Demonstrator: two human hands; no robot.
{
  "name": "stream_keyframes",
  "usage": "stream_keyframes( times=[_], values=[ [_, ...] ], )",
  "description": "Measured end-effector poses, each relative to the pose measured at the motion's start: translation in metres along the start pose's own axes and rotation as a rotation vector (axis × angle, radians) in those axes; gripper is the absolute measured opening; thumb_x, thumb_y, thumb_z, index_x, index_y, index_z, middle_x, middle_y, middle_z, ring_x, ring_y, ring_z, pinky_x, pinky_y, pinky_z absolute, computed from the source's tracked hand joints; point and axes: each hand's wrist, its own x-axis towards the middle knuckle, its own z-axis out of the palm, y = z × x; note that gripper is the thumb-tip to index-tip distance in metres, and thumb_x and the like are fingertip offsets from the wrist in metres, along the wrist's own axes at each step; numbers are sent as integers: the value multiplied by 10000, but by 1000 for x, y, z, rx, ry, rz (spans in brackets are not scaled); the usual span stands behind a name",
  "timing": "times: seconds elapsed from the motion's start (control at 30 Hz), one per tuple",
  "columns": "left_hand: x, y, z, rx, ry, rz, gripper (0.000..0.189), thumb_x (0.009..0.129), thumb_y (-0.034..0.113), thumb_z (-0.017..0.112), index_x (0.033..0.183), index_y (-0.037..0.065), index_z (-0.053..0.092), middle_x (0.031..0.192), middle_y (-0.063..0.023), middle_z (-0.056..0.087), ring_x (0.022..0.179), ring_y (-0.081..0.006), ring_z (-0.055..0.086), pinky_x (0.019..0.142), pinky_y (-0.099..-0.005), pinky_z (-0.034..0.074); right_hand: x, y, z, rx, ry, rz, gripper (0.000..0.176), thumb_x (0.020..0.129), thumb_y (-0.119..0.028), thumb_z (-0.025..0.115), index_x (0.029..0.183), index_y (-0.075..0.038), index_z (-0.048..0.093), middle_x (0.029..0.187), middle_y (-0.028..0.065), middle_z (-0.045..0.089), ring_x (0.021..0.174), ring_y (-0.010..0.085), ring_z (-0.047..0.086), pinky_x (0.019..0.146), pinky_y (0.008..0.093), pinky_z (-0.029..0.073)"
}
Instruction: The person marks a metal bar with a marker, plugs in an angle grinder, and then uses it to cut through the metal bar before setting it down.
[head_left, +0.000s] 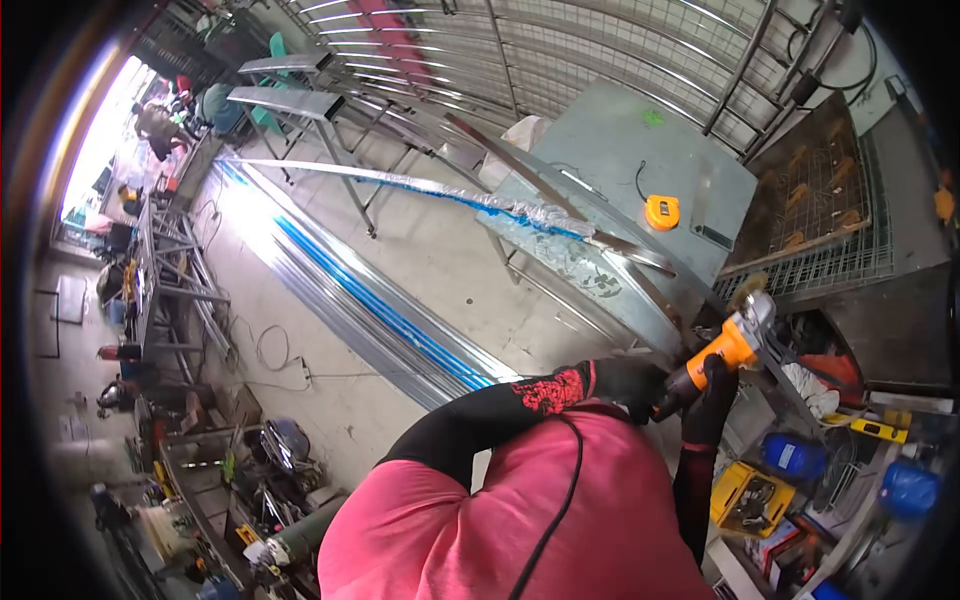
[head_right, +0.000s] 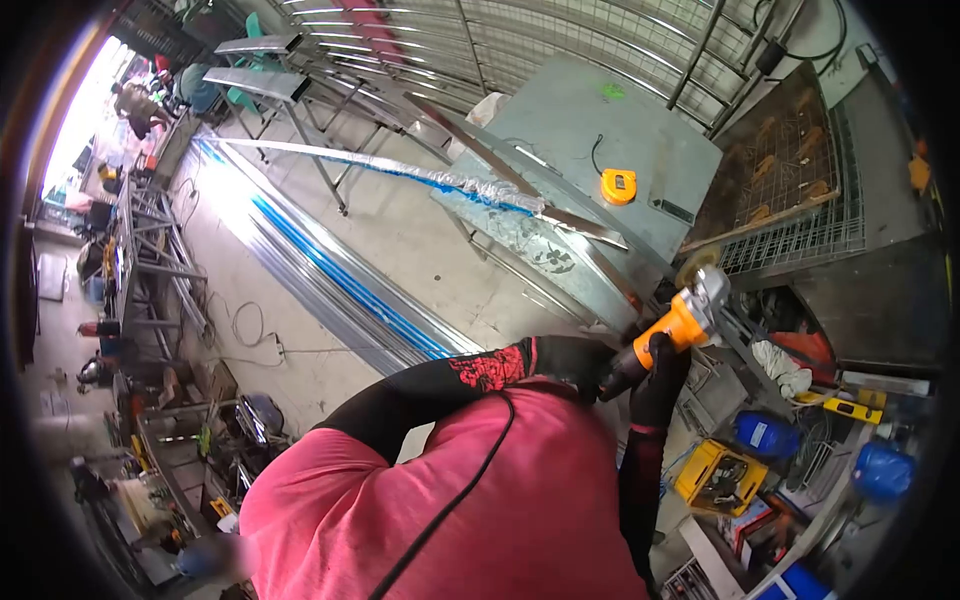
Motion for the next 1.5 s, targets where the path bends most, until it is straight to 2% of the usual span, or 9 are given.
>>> stream_keyframes(
  times=[0.2,0.4,0.53,0.77,1.07,1.27,1.33,1.4,1.5],
  values=[
    [0,-1,-3,-429,324,372,375,1016,232,752,1310,8,687,1119,-52,755,977,-167,699,859,-367,587,49,-14,38,-311,-489,-38,363,983,-210,734,1267,-23,606,1097,35,664,981,171,692,886,367,591],
    [-36,7,-14,-421,672,433,607,874,250,797,1389,-32,642,1084,-109,747,927,-191,733,840,-344,616,83,-36,12,-280,-825,-117,542,1010,-156,762,1492,10,576,1439,147,679,1354,231,635,1130,373,513],
    [-75,42,-36,-272,1027,304,730,856,295,793,1450,-79,596,1056,-135,747,849,-237,748,701,-383,626,102,8,-84,-548,-655,-116,467,988,-227,792,1386,-29,651,1324,149,723,1220,259,712,1014,389,575],
    [-116,131,-120,496,1456,-131,362,850,248,889,1019,-16,709,738,-62,732,602,-134,669,533,-319,498,99,52,-135,-819,-457,-188,385,970,-222,756,1301,-29,712,1197,163,758,1087,301,752,918,400,591],
    [-64,138,-282,1076,1333,-219,510,738,383,879,1016,-20,735,801,-187,778,794,-368,792,745,-460,608,94,32,-216,-883,-435,18,301,1025,-197,692,1261,-21,756,1185,132,762,1086,204,726,929,350,584],
    [-18,129,-331,1083,1218,-336,561,753,420,872,1123,22,733,997,-208,804,982,-390,792,847,-500,609,50,71,-225,266,332,313,385,1147,-324,575,1468,-120,627,1348,74,706,1186,237,710,1028,467,614],
    [-8,120,-340,972,1191,-316,575,747,426,886,1137,33,730,1012,-196,809,1001,-392,790,878,-500,609,50,75,-222,340,490,397,377,1156,-352,544,1435,-125,657,1360,70,719,1193,225,705,995,501,623],
    [-1,114,-345,994,1164,-337,599,741,433,895,1158,38,725,1028,-192,810,1005,-395,788,889,-500,609,47,125,-259,-461,329,278,554,1106,-323,646,1607,-128,514,1510,155,636,1278,314,683,1067,508,578],
    [7,106,-355,1025,1176,-316,623,741,441,902,1186,48,713,1056,-188,810,1012,-403,785,898,-500,611,57,104,-229,212,617,304,549,1098,-219,656,1601,-63,502,1541,172,611,1291,344,680,1102,536,568]
  ],
)
